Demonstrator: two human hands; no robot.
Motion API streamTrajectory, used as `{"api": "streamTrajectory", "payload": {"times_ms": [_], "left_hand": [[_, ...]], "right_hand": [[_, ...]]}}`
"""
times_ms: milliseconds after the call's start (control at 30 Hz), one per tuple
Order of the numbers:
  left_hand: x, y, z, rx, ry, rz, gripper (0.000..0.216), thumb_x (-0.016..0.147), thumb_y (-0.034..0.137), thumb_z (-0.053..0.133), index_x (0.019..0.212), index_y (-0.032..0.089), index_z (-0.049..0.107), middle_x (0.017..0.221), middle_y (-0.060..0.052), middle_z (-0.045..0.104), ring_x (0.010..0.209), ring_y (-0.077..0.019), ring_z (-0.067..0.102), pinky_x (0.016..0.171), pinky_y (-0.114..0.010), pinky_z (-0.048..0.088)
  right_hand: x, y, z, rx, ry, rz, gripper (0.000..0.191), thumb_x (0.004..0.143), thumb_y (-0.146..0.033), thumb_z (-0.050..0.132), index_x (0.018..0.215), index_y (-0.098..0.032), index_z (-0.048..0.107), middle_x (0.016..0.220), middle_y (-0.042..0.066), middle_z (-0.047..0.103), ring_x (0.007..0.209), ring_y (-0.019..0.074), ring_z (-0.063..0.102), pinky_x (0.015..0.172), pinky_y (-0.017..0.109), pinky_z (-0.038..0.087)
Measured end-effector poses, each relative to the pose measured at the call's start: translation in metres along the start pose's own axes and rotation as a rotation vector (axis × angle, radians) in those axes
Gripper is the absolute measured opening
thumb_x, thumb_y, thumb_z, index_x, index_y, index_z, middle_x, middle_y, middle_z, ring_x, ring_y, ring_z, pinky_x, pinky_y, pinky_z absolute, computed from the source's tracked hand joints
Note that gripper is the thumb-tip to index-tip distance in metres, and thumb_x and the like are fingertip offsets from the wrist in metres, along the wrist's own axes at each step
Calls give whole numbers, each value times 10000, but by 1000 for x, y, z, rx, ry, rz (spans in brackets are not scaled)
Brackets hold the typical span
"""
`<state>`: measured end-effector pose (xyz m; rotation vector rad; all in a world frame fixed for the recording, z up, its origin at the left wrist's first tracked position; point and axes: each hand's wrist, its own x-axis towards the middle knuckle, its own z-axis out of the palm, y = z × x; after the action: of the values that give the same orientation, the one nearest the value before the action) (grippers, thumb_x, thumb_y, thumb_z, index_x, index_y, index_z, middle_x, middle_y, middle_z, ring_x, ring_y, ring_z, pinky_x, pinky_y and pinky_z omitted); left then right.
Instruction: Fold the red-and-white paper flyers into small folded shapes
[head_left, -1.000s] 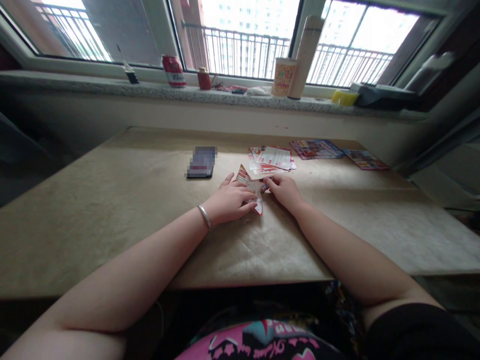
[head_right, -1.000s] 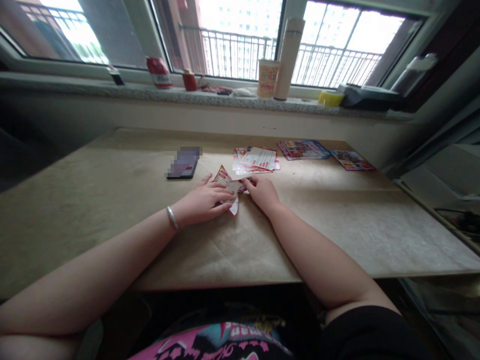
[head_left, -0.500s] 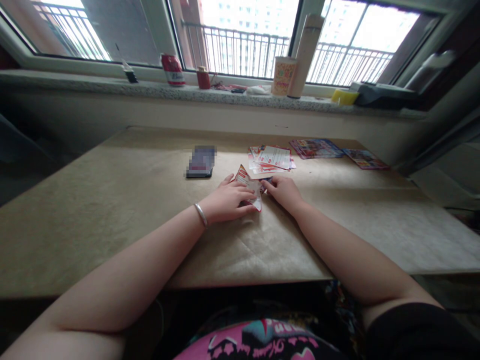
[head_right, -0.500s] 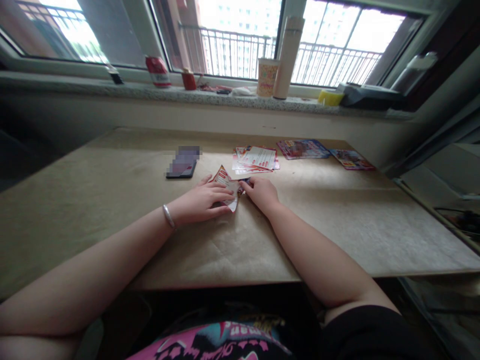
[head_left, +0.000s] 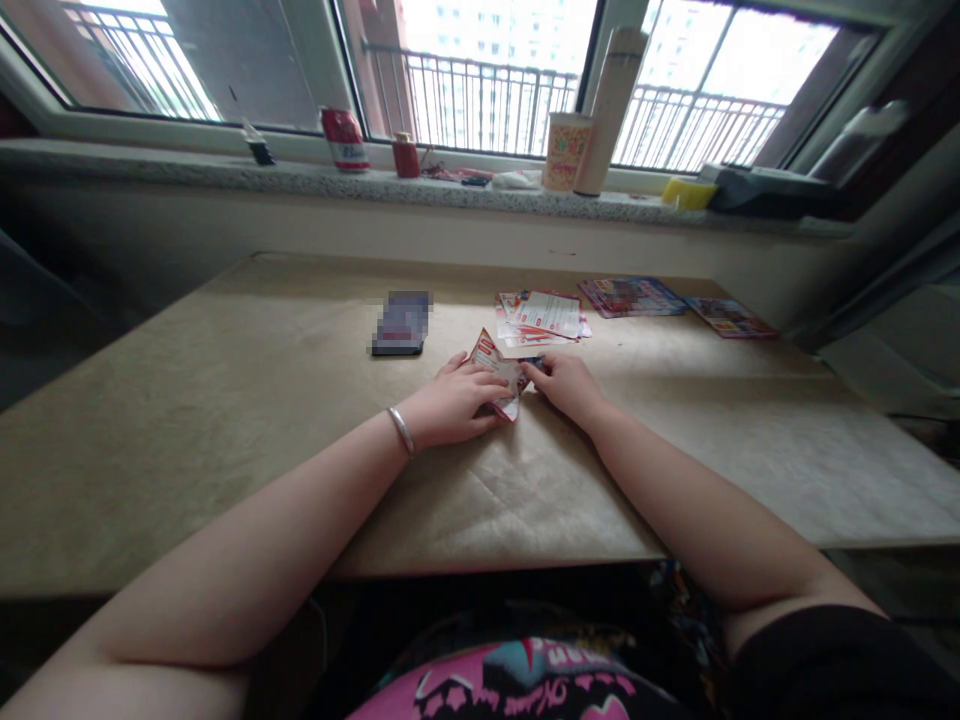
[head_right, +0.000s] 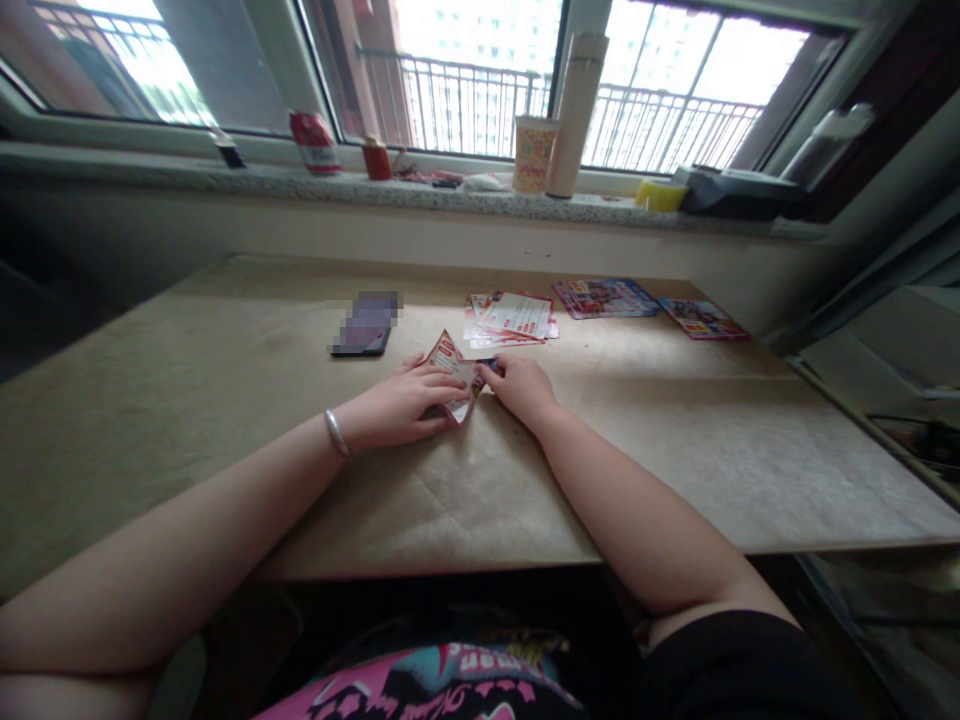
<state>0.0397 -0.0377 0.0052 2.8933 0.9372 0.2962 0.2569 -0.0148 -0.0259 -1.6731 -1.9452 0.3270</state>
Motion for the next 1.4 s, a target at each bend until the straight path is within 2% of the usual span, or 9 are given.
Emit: {"api": "streamTrajectory", "payload": {"times_ms": [267,400,467,667,867,1033,1233,1333,1400], "left_hand": [[2,4,3,108,61,-62,430,820,298,555,1246,240,572,1312,-57,588,1237,-274,493,1133,-507,221],[2,0,2,111,73,-55,444,807,295,552,1241,204,572,1321,-75,573,1152,-267,551,1005,-427,394],[2,-3,2,95,60,-27,408,824,326,550,1216,222,594,1300,-58,584,1121,-256,566,955,-396,423],[0,-1,2,133,47,-15,444,851,528,553,1197,256,618,1206,-53,632,1114,-267,560,991,-423,365],[1,0,2,199,77,24,451,856,532,555,1204,252,616,1166,-72,636,1083,-272,561,997,-435,349],[2,-1,2,188,121,19,388,851,510,577,1068,195,643,1068,-84,654,1036,-258,582,995,-417,371],[0,-2,6,202,313,-6,761,764,536,669,1387,170,427,1383,-148,472,1263,-323,434,1091,-466,306],[-1,-3,7,190,301,34,865,779,518,656,1470,149,292,1477,-145,382,1367,-311,327,1168,-467,201],[0,-5,6,184,281,43,910,779,520,654,1493,137,239,1483,-146,380,1375,-301,327,1194,-476,130]], "right_hand": [[-4,-6,-4,61,6,-149,302,865,-404,516,678,-185,606,607,3,570,577,129,470,550,248,301],[-6,-5,-8,13,64,-178,308,871,-412,520,675,-185,590,644,14,592,604,133,484,563,246,310],[-6,-4,-10,-39,82,-147,307,856,-428,553,669,-186,584,654,22,602,616,141,498,566,248,312],[-7,-4,-12,-77,20,-76,260,795,-424,647,701,-190,582,688,19,631,615,139,517,549,241,316],[-8,-7,-6,-7,-53,-58,208,772,-386,655,746,-185,608,693,12,643,595,130,522,521,234,312],[-9,-7,-5,4,-50,-48,214,768,-391,661,715,-185,631,679,18,649,606,141,544,544,245,332],[-11,-9,-9,37,-93,-84,203,791,-391,653,757,-191,654,730,26,677,635,152,562,574,255,356],[-11,-10,-10,40,-113,-136,147,782,-333,662,790,-188,643,765,27,678,672,154,568,600,252,368],[-12,-10,-10,27,-117,-160,127,774,-307,664,806,-188,631,774,26,670,690,157,566,610,252,370]]}}
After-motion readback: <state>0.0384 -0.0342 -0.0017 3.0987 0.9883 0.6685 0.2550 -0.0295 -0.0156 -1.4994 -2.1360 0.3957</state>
